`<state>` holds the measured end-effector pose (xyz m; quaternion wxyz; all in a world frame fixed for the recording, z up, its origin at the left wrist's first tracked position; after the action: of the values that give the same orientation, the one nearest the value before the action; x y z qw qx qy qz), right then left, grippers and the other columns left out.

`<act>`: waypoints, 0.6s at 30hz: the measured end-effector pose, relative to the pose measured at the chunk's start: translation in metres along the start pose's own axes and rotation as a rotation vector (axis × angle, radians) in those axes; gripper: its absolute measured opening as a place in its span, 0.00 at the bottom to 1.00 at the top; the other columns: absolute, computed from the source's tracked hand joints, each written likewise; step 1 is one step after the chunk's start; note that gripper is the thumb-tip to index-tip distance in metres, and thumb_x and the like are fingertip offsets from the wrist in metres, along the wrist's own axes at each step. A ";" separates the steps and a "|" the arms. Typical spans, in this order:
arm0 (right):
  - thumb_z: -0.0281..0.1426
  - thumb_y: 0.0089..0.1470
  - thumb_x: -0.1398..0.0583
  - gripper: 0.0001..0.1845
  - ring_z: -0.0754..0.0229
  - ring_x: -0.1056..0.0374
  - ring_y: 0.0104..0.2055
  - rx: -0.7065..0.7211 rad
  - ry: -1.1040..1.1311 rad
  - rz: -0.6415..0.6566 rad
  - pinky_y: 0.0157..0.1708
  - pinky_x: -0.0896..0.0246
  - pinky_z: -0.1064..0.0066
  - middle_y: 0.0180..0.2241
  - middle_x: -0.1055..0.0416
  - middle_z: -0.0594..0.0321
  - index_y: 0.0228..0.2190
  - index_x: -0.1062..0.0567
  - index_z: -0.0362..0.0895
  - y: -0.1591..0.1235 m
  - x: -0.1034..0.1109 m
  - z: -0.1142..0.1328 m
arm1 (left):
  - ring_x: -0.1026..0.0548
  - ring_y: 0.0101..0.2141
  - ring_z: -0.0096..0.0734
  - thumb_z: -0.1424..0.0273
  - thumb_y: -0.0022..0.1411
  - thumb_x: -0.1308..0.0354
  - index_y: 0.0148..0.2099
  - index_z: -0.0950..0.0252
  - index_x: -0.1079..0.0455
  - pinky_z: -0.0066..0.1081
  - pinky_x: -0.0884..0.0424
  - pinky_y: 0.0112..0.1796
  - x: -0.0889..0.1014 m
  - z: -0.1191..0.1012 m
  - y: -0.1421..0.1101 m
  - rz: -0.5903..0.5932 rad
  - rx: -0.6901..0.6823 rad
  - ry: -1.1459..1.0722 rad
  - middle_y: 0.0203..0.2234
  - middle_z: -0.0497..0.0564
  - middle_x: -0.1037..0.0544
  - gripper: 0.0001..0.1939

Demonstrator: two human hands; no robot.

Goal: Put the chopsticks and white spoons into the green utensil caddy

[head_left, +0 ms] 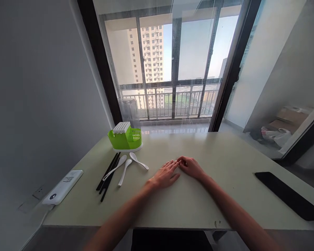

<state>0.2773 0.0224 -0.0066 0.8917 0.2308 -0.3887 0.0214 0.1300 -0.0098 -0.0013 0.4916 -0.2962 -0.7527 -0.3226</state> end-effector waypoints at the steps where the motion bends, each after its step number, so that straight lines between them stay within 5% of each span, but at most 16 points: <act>1: 0.34 0.57 0.45 0.12 0.60 0.30 0.30 0.000 -0.001 0.001 0.33 0.37 0.70 0.28 0.25 0.67 0.38 0.22 0.50 0.000 0.000 0.000 | 0.50 0.71 0.40 0.54 0.73 0.56 0.74 0.61 0.52 0.43 0.50 0.69 0.000 0.000 0.000 0.001 0.001 0.000 0.71 0.54 0.44 0.33; 18: 0.36 0.58 0.45 0.12 0.60 0.30 0.32 -0.016 -0.003 0.019 0.34 0.38 0.70 0.30 0.23 0.64 0.38 0.22 0.48 0.000 -0.003 -0.003 | 0.50 0.71 0.40 0.52 0.74 0.58 0.74 0.63 0.51 0.43 0.50 0.69 -0.005 0.005 -0.001 0.001 0.000 0.017 0.70 0.55 0.43 0.33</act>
<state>0.2772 0.0240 -0.0109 0.8927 0.2199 -0.3925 0.0262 0.1281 -0.0071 -0.0077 0.4982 -0.2937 -0.7484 -0.3248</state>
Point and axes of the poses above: each hand's wrist, its own y-axis towards the middle knuckle, its own x-axis out of the back of the hand, z = x × y, the point moved 7 cm from there along y, towards the middle knuckle
